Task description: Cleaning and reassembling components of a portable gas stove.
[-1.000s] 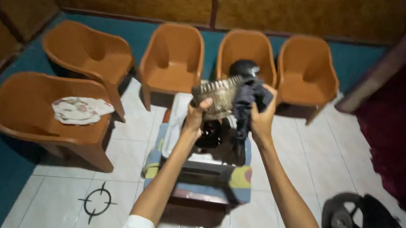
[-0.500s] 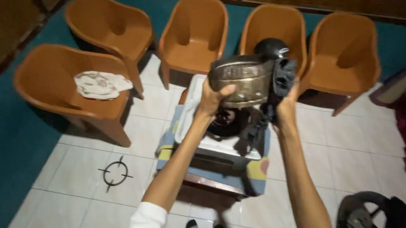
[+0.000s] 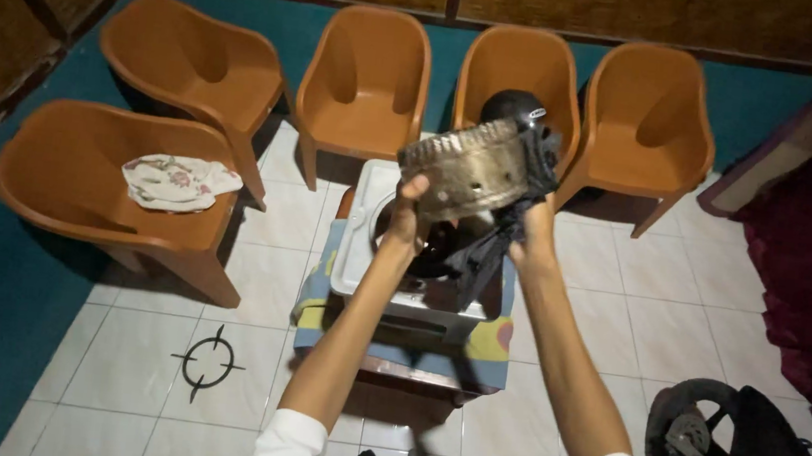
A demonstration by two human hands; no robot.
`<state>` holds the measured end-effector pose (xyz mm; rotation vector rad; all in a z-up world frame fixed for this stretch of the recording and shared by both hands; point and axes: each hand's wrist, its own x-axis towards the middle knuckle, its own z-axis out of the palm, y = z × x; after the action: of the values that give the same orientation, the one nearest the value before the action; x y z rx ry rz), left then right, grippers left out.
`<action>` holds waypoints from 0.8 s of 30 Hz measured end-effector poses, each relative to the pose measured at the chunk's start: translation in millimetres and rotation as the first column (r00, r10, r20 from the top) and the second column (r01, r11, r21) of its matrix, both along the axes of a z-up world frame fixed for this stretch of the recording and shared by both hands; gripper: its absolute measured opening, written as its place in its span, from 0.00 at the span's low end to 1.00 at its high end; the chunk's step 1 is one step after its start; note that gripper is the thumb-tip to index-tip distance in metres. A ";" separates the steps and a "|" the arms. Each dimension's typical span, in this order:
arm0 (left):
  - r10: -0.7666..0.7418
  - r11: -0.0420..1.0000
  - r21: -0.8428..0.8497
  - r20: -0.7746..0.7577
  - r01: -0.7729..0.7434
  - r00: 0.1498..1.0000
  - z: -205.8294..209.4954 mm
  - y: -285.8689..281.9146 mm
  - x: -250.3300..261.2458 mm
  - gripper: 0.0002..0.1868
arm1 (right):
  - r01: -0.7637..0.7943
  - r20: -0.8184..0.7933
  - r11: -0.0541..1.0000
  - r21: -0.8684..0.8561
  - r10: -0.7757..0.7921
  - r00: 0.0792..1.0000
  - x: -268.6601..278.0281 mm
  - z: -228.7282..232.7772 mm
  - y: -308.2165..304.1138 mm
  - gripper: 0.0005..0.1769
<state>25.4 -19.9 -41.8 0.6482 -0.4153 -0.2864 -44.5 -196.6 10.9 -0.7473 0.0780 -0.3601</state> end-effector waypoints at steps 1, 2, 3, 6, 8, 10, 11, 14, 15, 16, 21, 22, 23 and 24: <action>0.000 1.000 -0.004 0.004 0.000 1.000 0.9 -3.2 0.0 0.40 | 0.000 0.004 1.000 -0.004 0.000 1.000 -2.0 -0.2 1.3 0.17; -0.027 0.997 -0.068 -0.052 0.023 0.998 1.7 -6.2 0.0 0.41 | 0.049 0.000 0.998 -0.032 -0.049 0.999 -4.1 -0.6 2.6 0.17; -0.051 0.991 -0.129 -0.106 0.037 0.993 2.3 -5.4 -0.6 0.42 | 0.093 -0.003 0.994 -0.054 -0.093 0.996 -5.8 -1.9 7.2 0.16; 0.013 0.999 0.036 -0.172 -0.007 0.985 0.3 -6.1 -4.2 0.41 | 0.094 -0.002 0.992 -0.079 -0.095 0.996 -9.8 4.3 5.8 0.16; -0.041 0.998 0.045 -0.174 0.050 0.984 4.0 0.8 -3.9 0.41 | 0.133 0.051 0.983 -0.126 -0.128 0.991 -0.4 -5.0 -2.4 0.15; -0.090 0.994 0.047 -0.167 0.099 0.982 7.2 0.3 2.7 0.40 | 0.170 0.114 0.969 -0.176 -0.152 0.982 -1.4 4.0 -2.3 0.14; 0.047 0.995 0.096 -0.135 -0.034 0.990 6.9 -0.9 7.6 0.40 | 0.231 0.141 0.955 -0.188 -0.206 0.968 -9.0 14.7 4.2 0.14; 0.180 0.977 0.131 -0.105 -0.166 0.978 21.1 1.2 2.3 0.39 | 0.323 0.168 0.922 -0.212 -0.291 0.942 -18.2 30.0 13.2 0.19; 0.178 0.979 0.124 -0.125 -0.163 0.976 28.2 2.4 -3.2 0.39 | 0.354 0.156 0.906 -0.231 -0.324 0.933 -19.0 32.6 14.0 0.23; 0.179 0.979 0.123 -0.117 -0.164 0.977 17.8 3.2 2.2 0.39 | 0.356 0.164 0.906 -0.228 -0.324 0.932 -20.6 30.3 16.0 0.23; 0.092 0.965 0.255 -0.116 -0.060 0.989 32.9 13.7 -0.3 0.38 | 0.654 0.519 0.540 -0.530 -0.403 0.754 -15.3 13.7 12.2 0.24; 0.093 0.966 0.251 -0.105 -0.064 0.990 38.5 16.7 -4.3 0.38 | 0.659 0.529 0.539 -0.525 -0.401 0.748 -17.1 15.6 11.9 0.24; 0.082 0.971 0.229 -0.079 -0.062 0.993 44.0 20.1 -8.0 0.38 | 0.648 0.534 0.533 -0.545 -0.376 0.758 -18.0 17.6 11.6 0.23; 0.072 0.977 0.207 -0.053 -0.059 0.996 49.7 23.6 -12.0 0.38 | 0.636 0.538 0.526 -0.565 -0.350 0.767 -18.9 19.7 11.4 0.22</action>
<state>13.4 3.7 7.9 0.8522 -0.3083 -0.2874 -63.4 -185.2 30.6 -1.4532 -0.2283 -1.1482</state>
